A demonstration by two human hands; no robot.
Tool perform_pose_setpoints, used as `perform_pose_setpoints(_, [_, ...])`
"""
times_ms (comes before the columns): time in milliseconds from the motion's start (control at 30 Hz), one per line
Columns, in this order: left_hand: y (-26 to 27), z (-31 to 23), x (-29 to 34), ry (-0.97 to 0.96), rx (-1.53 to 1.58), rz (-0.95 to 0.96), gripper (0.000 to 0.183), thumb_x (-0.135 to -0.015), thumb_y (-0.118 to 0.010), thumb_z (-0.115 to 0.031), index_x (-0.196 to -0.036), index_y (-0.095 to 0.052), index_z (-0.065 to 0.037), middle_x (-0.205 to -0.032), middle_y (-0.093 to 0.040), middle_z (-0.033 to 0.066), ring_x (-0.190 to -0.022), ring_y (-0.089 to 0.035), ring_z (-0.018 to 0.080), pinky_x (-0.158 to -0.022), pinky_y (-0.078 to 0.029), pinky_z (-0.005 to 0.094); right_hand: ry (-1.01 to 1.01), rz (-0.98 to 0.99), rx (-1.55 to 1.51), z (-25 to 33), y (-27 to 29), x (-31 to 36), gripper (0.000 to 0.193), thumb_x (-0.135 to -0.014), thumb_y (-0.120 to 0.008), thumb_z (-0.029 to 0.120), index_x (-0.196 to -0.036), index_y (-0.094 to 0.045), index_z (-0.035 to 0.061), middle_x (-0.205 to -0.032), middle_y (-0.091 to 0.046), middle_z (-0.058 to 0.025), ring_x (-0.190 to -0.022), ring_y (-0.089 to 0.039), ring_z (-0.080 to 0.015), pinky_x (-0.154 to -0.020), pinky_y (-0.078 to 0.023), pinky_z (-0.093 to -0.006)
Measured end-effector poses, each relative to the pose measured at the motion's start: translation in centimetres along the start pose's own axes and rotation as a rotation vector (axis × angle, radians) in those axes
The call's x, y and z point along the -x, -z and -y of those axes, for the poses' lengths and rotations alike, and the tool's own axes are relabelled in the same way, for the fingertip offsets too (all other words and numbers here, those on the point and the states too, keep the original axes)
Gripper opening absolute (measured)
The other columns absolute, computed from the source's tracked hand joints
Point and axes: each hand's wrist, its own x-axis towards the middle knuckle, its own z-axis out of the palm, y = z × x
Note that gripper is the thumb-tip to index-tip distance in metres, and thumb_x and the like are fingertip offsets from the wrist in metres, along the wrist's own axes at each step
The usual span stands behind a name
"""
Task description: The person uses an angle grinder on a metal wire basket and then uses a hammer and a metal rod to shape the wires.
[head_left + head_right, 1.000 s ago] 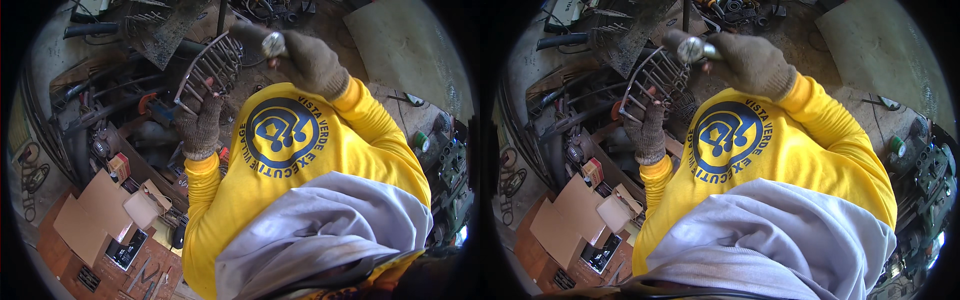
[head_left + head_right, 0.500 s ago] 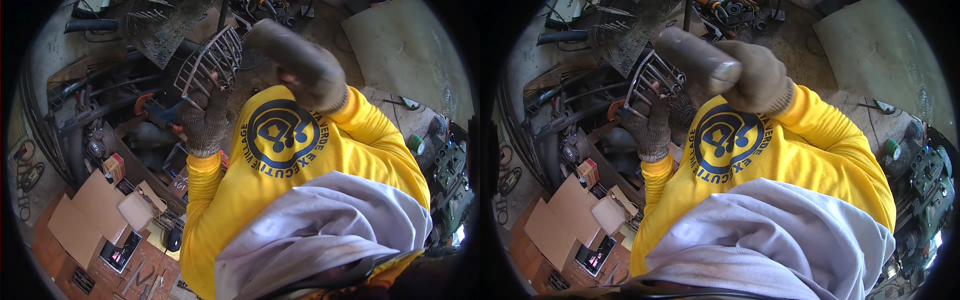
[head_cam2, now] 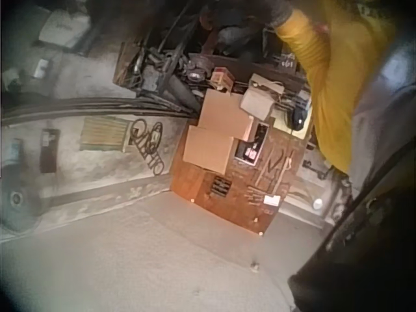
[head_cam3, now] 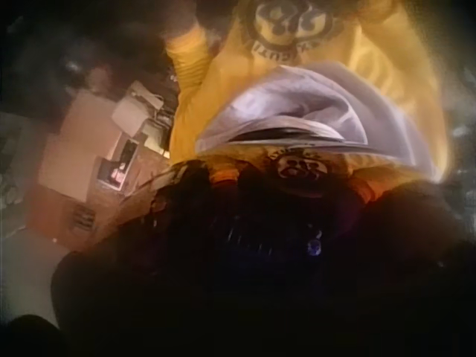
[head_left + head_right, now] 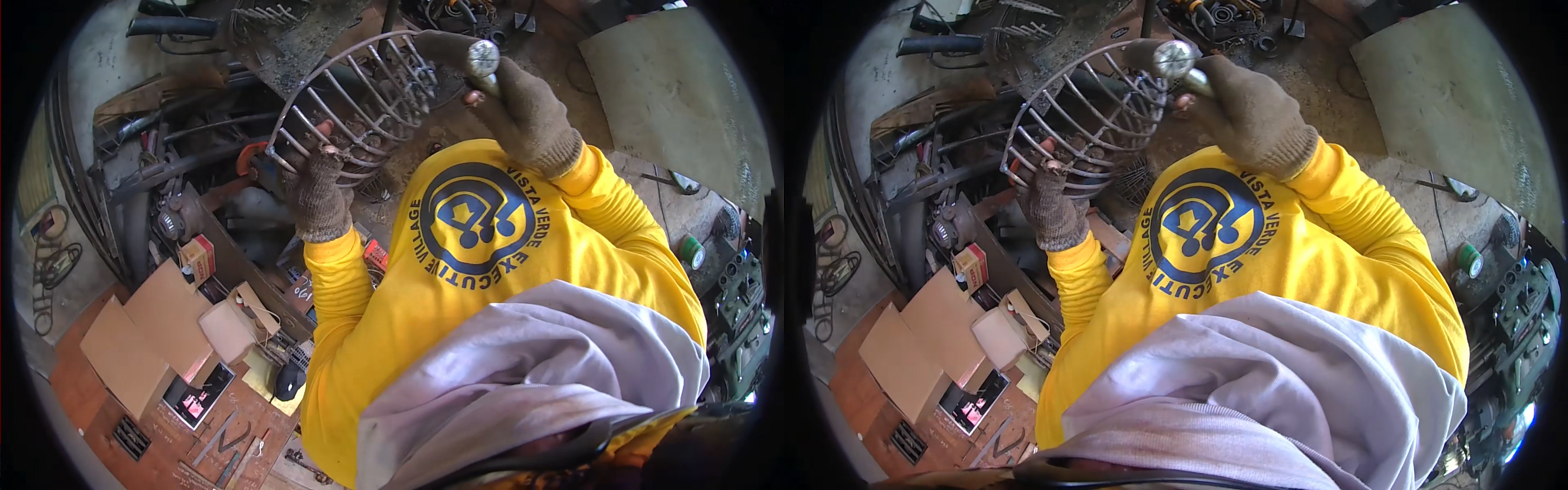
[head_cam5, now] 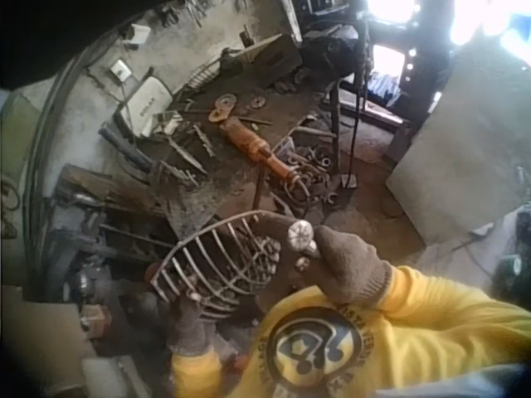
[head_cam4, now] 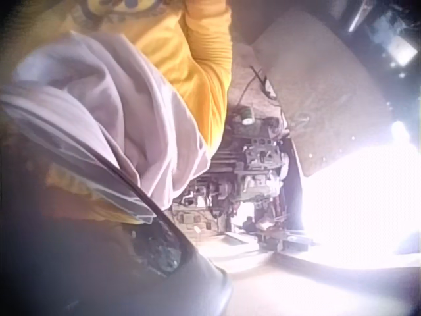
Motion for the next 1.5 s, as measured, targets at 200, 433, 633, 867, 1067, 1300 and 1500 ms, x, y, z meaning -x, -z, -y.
perform_pose_setpoints(200, [-0.2, 0.1, 0.7, -0.068, 0.089, -0.022, 0.062, -0.078, -0.082, -0.011, -0.131, -0.051, -0.001, -0.112, -0.07, 0.0181, -0.089, -0.068, 0.0194, -0.074, -0.061, 0.034, 0.059, -0.072, -0.161, -1.7, -0.2, 0.5, 0.036, -0.095, -0.066, 0.033, -0.118, -0.06, 0.0059, -0.092, -0.067, -0.02, -0.08, -0.067, -0.0378, -0.07, -0.051, -0.0417])
perform_pose_setpoints(433, [-0.6, -0.3, 0.6, -0.009, 0.17, -0.046, 0.066, -0.076, -0.083, -0.011, -0.132, -0.049, -0.001, -0.112, -0.069, 0.0186, -0.085, -0.069, 0.0216, -0.07, -0.063, 0.0374, -0.046, -0.034, -0.202, -2.0, -0.1, 1.3, 0.034, -0.095, -0.066, 0.033, -0.115, -0.06, 0.0053, -0.091, -0.066, -0.0193, -0.08, -0.067, -0.0352, -0.07, -0.05, -0.0399])
perform_pose_setpoints(633, [1.7, 1.0, -0.3, -0.049, -0.086, 0.005, 0.068, -0.082, -0.078, -0.012, -0.14, -0.045, -0.001, -0.12, -0.066, 0.0183, -0.097, -0.068, 0.0211, -0.077, -0.062, 0.0358, 0.053, -0.075, -0.222, -2.2, -0.3, 1.3, 0.034, -0.096, -0.066, 0.032, -0.115, -0.06, 0.0047, -0.091, -0.066, -0.0186, -0.079, -0.066, -0.0329, -0.07, -0.049, -0.0388])
perform_pose_setpoints(867, [-1.1, -0.2, -0.3, -0.139, 0.161, 0.123, 0.056, -0.09, -0.066, 0.0, -0.142, -0.044, 0.004, -0.141, -0.054, 0.0156, -0.112, -0.062, 0.0198, -0.086, -0.057, 0.0299, -0.143, 0.028, -0.303, -2.6, 0.0, 1.3, 0.033, -0.097, -0.065, 0.03, -0.116, -0.059, 0.0036, -0.082, -0.067, -0.0112, -0.071, -0.065, -0.0187, -0.065, -0.049, -0.0327])
perform_pose_setpoints(1067, [-0.3, -0.3, -0.7, 0.019, 0.092, 0.06, 0.058, -0.085, -0.074, -0.006, -0.138, -0.05, 0.0, -0.138, -0.055, 0.0136, -0.113, -0.063, 0.0229, -0.089, -0.058, 0.035, -0.212, -0.007, -0.354, -3.6, -0.5, 1.2, 0.036, -0.096, -0.066, 0.033, -0.115, -0.059, 0.0037, -0.075, -0.065, -0.0069, -0.063, -0.061, -0.0128, -0.058, -0.048, -0.029])
perform_pose_setpoints(1300, [-1.1, -0.5, -1.0, -0.015, 0.164, 0.025, 0.064, -0.085, -0.079, -0.024, -0.138, -0.049, -0.004, -0.127, -0.061, 0.0158, -0.103, -0.067, 0.0277, -0.086, -0.06, 0.0422, -0.372, -0.004, -0.377, -5.0, -0.6, 1.1, 0.035, -0.096, -0.066, 0.037, -0.11, -0.06, 0.0059, -0.071, -0.062, -0.0037, -0.06, -0.058, -0.0098, -0.053, -0.046, -0.0271])
perform_pose_setpoints(1500, [0.1, 0.8, -1.3, 0.026, 0.188, -0.051, 0.069, -0.085, -0.075, -0.025, -0.145, -0.045, -0.011, -0.142, -0.051, 0.0146, -0.127, -0.054, 0.0331, -0.104, -0.049, 0.0526, -0.393, -0.086, -0.506, -5.9, -0.4, 1.2, 0.034, -0.095, -0.067, 0.037, -0.11, -0.061, 0.0072, -0.072, -0.062, -0.0017, -0.06, -0.058, -0.0075, -0.053, -0.046, -0.0249])
